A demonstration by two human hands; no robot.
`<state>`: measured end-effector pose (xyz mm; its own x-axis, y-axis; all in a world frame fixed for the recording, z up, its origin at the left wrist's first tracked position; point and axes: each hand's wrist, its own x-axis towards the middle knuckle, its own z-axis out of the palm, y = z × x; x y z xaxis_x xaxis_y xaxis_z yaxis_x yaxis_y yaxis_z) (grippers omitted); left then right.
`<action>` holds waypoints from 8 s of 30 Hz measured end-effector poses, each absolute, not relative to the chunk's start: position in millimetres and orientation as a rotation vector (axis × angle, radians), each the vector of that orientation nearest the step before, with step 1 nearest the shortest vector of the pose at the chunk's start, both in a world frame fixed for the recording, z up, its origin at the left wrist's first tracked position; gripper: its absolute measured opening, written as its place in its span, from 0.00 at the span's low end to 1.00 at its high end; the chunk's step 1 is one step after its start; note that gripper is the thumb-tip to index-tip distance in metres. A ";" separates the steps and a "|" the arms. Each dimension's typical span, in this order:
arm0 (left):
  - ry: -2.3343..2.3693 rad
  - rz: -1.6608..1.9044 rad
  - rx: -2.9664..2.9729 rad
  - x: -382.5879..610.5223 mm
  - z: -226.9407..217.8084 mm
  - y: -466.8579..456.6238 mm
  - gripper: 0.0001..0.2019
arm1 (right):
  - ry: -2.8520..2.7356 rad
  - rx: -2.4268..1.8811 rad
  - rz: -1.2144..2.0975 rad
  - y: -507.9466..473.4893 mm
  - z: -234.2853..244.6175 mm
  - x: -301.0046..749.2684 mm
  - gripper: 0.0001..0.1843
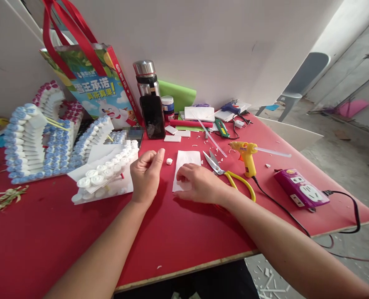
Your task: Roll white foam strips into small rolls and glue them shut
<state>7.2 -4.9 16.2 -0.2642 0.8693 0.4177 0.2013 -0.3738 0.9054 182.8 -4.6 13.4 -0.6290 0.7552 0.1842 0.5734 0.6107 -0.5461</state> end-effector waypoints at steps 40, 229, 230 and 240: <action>1.299 1.582 1.489 11.2 0.2 -0.8 0.07 | -2.701 -1.066 0.062 -20.6 -1.0 159.3 0.09; 0.895 0.953 1.044 4.2 12.0 2.7 0.23 | -1.581 -1.045 1.321 8.6 25.4 209.8 0.16; 0.908 0.919 1.057 4.4 11.9 2.5 0.24 | -1.605 -1.039 1.312 8.5 25.8 210.3 0.17; 0.915 0.856 1.000 -0.2 9.2 5.0 0.20 | -1.850 -0.893 1.154 9.5 27.3 215.1 0.20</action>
